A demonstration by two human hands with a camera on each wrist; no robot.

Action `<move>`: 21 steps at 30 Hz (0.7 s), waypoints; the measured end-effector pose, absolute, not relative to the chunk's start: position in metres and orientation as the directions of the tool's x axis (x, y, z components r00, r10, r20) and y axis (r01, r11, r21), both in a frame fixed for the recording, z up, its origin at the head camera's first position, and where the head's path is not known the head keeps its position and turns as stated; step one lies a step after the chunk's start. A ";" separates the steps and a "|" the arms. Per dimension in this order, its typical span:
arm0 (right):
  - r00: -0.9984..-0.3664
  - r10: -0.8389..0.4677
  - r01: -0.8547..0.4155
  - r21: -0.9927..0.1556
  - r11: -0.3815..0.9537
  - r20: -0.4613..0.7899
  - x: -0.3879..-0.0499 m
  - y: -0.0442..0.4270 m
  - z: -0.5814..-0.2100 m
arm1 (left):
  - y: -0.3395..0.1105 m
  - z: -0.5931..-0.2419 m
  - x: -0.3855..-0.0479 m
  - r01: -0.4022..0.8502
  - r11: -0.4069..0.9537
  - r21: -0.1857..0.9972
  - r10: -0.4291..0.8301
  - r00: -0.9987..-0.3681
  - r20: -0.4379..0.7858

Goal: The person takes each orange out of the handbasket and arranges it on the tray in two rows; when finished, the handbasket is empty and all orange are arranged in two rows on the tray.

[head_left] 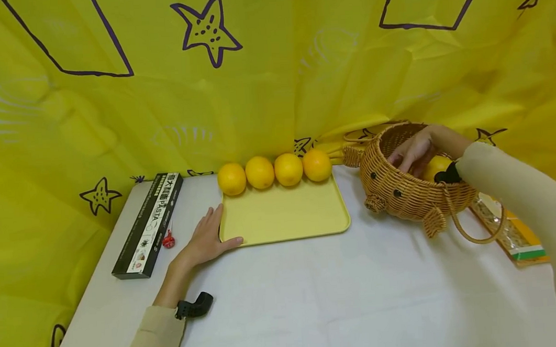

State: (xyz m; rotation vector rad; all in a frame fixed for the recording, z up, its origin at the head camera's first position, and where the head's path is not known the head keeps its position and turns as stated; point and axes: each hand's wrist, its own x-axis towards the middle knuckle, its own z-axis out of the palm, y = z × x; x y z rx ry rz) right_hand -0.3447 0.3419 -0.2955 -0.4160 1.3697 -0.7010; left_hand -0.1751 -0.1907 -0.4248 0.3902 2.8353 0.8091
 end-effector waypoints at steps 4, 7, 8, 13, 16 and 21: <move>-0.101 -0.698 0.118 -0.705 0.699 -0.709 -0.347 0.357 -0.272 | -0.191 -0.424 -0.175 0.203 0.815 0.542 0.295 -0.952 -0.087; -0.192 -0.709 0.040 -0.727 0.685 -0.679 -0.345 0.374 -0.253 | -0.190 -0.423 -0.175 0.202 0.811 0.549 0.298 -0.951 -0.090; -0.218 -0.717 0.023 -0.738 0.674 -0.662 -0.342 0.381 -0.248 | -0.190 -0.423 -0.175 0.202 0.811 0.549 0.299 -0.950 -0.092; -0.438 -0.756 -0.040 -0.830 0.557 -0.486 -0.328 0.405 -0.233 | -0.191 -0.422 -0.176 0.209 0.820 0.533 0.297 -0.951 -0.084; -0.574 -0.763 -0.065 -0.912 0.405 -0.298 -0.316 0.410 -0.232 | -0.191 -0.420 -0.176 0.214 0.818 0.534 0.298 -0.952 -0.075; -0.692 -0.721 0.014 -0.999 -0.052 0.028 -0.288 0.390 -0.235 | -0.191 -0.419 -0.175 0.215 0.814 0.540 0.310 -0.946 -0.091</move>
